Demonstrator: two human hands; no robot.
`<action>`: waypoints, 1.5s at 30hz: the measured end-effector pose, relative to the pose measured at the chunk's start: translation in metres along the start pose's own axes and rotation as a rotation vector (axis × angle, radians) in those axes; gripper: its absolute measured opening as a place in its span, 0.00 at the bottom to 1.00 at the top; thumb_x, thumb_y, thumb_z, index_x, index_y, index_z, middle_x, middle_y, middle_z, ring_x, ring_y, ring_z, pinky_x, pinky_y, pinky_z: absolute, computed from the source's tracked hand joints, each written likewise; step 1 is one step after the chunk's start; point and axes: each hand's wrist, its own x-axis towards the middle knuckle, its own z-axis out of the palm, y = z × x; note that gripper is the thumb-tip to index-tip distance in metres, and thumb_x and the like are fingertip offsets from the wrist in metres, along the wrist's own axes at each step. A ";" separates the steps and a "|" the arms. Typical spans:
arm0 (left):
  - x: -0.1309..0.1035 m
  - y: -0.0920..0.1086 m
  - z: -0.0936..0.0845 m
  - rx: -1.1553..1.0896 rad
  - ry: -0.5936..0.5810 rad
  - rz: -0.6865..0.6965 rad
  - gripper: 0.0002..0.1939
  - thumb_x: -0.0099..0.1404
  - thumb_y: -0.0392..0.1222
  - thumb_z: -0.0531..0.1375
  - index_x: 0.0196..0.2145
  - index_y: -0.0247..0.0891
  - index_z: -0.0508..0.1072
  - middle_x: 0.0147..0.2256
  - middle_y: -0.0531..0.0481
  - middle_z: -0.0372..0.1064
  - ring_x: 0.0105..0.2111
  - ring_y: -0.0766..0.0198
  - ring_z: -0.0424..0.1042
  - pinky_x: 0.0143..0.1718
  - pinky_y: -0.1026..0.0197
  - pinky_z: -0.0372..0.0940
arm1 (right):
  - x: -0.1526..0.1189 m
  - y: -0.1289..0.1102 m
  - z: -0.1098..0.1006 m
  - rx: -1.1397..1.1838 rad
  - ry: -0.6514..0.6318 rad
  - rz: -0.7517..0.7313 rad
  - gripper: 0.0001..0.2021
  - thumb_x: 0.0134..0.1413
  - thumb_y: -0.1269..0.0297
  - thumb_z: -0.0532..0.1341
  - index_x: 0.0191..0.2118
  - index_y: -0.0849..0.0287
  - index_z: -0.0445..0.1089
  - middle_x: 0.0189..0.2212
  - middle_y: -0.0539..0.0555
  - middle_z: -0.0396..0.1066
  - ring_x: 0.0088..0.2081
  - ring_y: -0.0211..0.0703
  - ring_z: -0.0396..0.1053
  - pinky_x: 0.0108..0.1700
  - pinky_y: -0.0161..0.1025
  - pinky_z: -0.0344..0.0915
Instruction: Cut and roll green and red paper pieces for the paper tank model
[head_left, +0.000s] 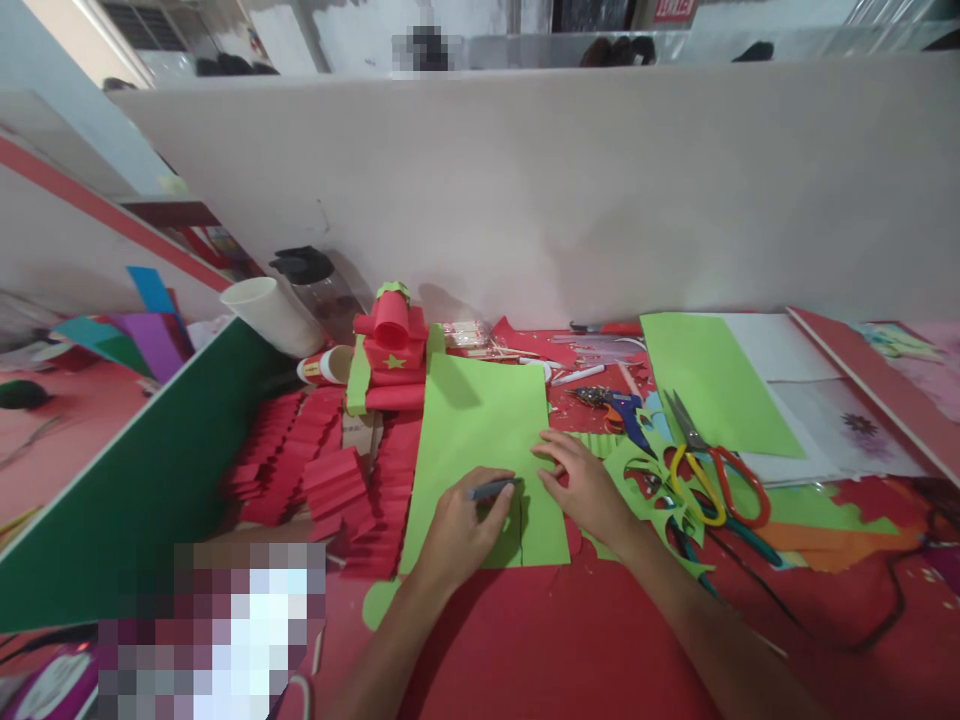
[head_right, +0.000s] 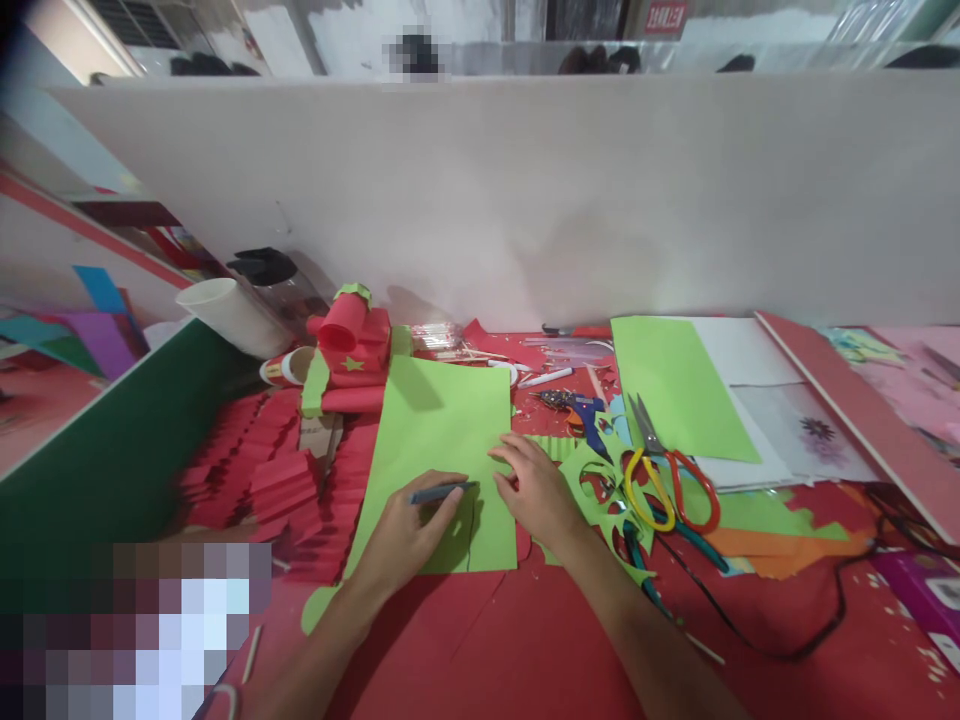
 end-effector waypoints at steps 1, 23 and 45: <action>0.000 -0.001 0.001 0.004 0.006 0.003 0.13 0.69 0.46 0.55 0.43 0.40 0.76 0.41 0.47 0.75 0.43 0.60 0.73 0.45 0.60 0.66 | 0.000 0.000 0.001 -0.039 0.001 -0.027 0.13 0.59 0.67 0.58 0.49 0.55 0.71 0.57 0.58 0.66 0.59 0.51 0.62 0.59 0.51 0.62; -0.006 -0.006 0.001 0.004 -0.008 -0.001 0.13 0.69 0.46 0.54 0.39 0.39 0.77 0.37 0.47 0.75 0.39 0.60 0.74 0.42 0.60 0.66 | 0.002 0.008 -0.004 -0.185 0.002 -0.127 0.18 0.59 0.74 0.55 0.50 0.53 0.76 0.55 0.55 0.70 0.58 0.48 0.64 0.60 0.50 0.61; -0.003 -0.007 0.003 -0.012 0.034 0.011 0.13 0.67 0.46 0.56 0.42 0.40 0.77 0.40 0.47 0.76 0.41 0.60 0.74 0.44 0.60 0.67 | 0.002 0.012 -0.003 -0.164 0.002 -0.112 0.18 0.58 0.74 0.55 0.49 0.53 0.76 0.55 0.55 0.70 0.58 0.48 0.65 0.59 0.52 0.62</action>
